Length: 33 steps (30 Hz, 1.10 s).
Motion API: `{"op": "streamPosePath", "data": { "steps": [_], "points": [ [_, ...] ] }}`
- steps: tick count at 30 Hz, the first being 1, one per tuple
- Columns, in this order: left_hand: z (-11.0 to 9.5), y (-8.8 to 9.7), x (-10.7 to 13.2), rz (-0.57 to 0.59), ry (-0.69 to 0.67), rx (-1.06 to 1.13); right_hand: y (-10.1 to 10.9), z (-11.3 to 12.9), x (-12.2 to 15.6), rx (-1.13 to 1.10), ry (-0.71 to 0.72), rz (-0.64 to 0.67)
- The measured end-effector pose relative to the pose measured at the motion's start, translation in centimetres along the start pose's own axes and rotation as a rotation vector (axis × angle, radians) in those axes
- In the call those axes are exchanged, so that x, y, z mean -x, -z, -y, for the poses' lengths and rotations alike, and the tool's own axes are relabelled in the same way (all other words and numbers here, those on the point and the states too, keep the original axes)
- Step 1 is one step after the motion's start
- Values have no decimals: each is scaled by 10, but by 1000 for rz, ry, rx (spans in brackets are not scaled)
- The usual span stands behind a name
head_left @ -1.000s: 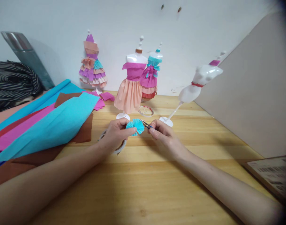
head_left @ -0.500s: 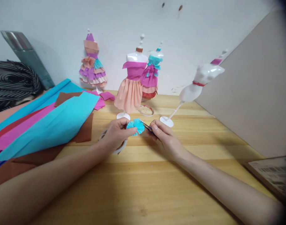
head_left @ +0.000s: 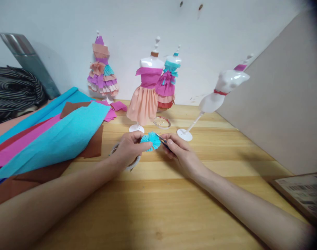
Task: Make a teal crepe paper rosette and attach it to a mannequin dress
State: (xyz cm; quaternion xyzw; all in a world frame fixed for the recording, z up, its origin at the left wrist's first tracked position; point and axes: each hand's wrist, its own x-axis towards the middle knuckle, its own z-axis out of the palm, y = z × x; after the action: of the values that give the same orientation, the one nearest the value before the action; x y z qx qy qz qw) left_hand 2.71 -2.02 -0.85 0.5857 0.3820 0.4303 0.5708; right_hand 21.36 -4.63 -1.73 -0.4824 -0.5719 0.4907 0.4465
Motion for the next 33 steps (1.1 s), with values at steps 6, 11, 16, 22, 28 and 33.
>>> {"op": "streamPosePath", "data": {
  "steps": [6,11,16,22,28,33],
  "points": [
    [-3,-1,1,11,6,17,2,-4,-1,52,19,18],
    [-4,-1,2,-4,12,1,1,-4,0,51,11,28],
    [-4,-1,2,-7,19,-12,1,-4,0,46,2,31],
    [-1,0,1,-4,17,-12,1,-3,1,73,11,50],
    [1,1,0,2,27,2,0,-1,0,84,5,66],
    [1,0,0,-2,32,-8,0,-1,0,66,-5,62]
  ]
}}
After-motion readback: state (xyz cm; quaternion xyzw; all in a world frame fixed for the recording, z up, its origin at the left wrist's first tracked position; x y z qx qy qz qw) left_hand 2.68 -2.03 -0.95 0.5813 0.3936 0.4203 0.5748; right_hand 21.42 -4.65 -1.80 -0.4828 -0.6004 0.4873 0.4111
